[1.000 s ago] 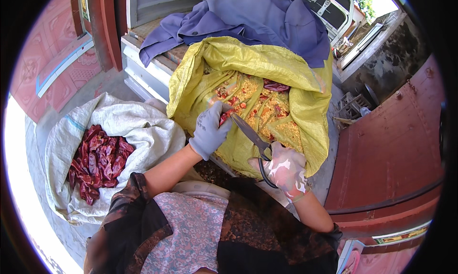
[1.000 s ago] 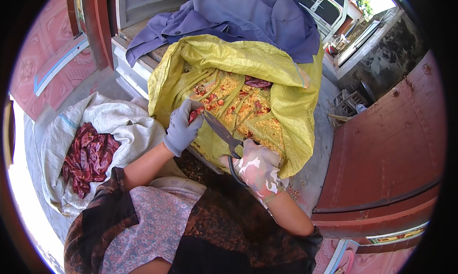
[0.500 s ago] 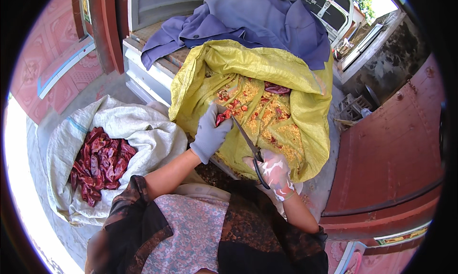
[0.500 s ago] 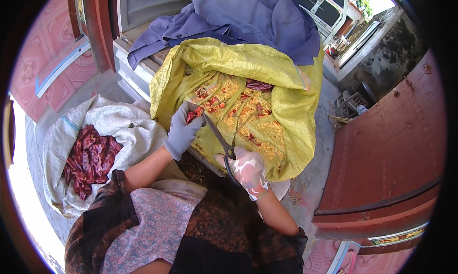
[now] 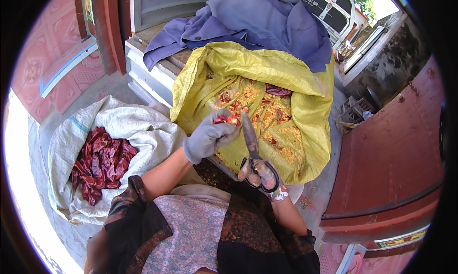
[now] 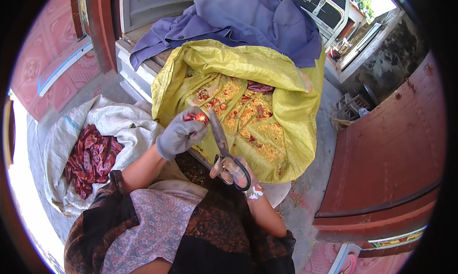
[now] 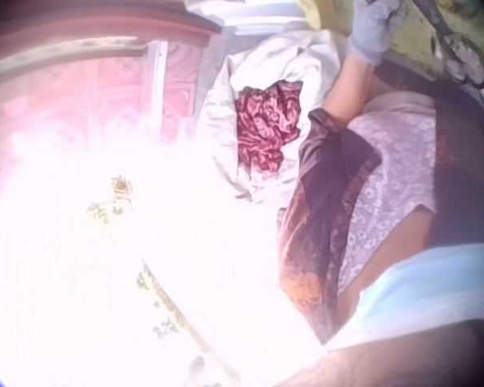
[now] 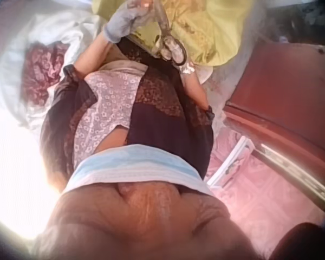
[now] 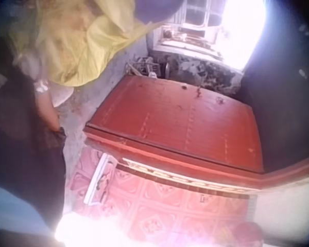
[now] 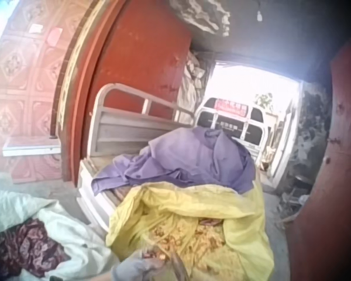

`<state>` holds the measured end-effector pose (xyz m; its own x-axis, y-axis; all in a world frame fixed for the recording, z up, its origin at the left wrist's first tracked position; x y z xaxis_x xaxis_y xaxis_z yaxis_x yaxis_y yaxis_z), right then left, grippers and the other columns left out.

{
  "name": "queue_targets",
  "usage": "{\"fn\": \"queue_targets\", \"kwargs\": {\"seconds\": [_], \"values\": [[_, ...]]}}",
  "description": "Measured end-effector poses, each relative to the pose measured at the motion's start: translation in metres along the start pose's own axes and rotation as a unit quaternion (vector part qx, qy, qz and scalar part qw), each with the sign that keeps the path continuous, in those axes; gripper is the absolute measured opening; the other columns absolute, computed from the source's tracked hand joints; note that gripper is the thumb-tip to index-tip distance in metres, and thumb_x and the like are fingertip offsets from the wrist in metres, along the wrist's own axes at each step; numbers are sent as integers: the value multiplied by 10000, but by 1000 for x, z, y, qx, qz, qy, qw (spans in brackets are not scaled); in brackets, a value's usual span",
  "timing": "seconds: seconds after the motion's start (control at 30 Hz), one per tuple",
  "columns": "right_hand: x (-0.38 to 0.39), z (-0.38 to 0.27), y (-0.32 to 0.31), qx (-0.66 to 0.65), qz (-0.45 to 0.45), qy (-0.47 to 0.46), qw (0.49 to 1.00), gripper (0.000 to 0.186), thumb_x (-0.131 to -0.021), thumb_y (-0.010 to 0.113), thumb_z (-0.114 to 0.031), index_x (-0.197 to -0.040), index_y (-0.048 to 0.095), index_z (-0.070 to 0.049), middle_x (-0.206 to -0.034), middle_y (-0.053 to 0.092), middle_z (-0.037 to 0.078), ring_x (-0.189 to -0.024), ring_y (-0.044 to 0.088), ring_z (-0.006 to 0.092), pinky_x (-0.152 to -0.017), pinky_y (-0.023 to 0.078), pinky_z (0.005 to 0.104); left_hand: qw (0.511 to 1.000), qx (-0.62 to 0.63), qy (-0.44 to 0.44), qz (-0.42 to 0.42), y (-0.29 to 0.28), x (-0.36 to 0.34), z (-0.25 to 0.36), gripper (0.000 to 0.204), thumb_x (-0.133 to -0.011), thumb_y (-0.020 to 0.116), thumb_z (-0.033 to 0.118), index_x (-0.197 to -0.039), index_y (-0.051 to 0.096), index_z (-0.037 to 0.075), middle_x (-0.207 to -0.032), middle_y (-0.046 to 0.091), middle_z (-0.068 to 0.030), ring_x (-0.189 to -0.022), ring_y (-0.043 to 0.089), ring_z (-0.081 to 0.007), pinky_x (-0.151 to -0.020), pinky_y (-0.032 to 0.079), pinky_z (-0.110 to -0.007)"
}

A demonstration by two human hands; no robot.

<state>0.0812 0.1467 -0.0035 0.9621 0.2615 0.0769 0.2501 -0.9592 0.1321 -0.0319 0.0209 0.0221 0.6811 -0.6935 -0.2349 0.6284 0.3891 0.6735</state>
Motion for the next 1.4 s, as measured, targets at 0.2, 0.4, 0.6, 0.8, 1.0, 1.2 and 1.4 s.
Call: {"fn": "queue_targets", "kwargs": {"seconds": [0.2,0.4,0.6,0.8,1.0,1.2,1.4], "values": [[-1,-27,-23,344,153,47,925,452,-743,684,-429,-851,597,1,-710,624,101,-557,565,194,-520,430,307,997,37,-69,-26,9,7,1,75,-840,519,39,-906,481,34,-604,430,-17,-484,343,-63,-436,253,-207],[21,-85,-9,694,196,94,686,535,-654,700,-549,-805,574,-51,-702,625,140,-662,622,321,-581,478,392,997,-50,-31,44,-16,7,-7,124,-832,544,52,-938,482,31,-642,489,-26,-515,400,-63,-464,297,-198],[26,-89,0,728,188,103,651,614,-655,646,-632,-801,555,-43,-683,614,165,-668,620,333,-587,471,397,962,-258,33,86,-1,7,11,155,-820,599,67,-931,500,24,-749,595,-26,-667,522,-56,-597,413,-197],[22,-95,11,735,189,85,646,614,-670,621,-647,-798,552,-51,-658,606,166,-659,620,330,-592,470,393,931,-318,127,130,-6,9,14,144,-804,604,44,-918,522,12,-774,580,-5,-681,501,-32,-597,403,-182],[23,-85,13,733,213,93,639,627,-670,608,-667,-782,540,-54,-647,602,166,-654,622,330,-581,473,400,901,-343,184,192,-11,14,9,131,-792,606,19,-898,529,21,-762,497,39,-673,432,-19,-596,376,-175],[22,-77,7,737,219,86,633,649,-639,638,-669,-794,542,-47,-652,606,165,-635,626,318,-562,476,387,921,-271,180,215,-8,14,12,126,-778,601,1,-880,532,27,-746,475,44,-658,408,-15,-580,361,-175],[19,-75,1,725,228,72,647,639,-631,658,-651,-788,555,-39,-678,615,168,-648,629,312,-571,481,385,905,-316,182,222,-8,14,11,114,-778,578,-10,-875,529,23,-724,464,46,-639,397,-12,-554,349,-177]]}}
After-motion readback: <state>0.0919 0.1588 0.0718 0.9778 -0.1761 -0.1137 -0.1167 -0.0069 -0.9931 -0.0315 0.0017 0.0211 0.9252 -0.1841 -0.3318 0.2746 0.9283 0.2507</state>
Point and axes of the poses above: each hand's wrist, its own x-axis away from the middle knuckle, its own y-axis out of the palm, z = x × y, the point moved 6 cm from there along -x, towards the middle knuckle
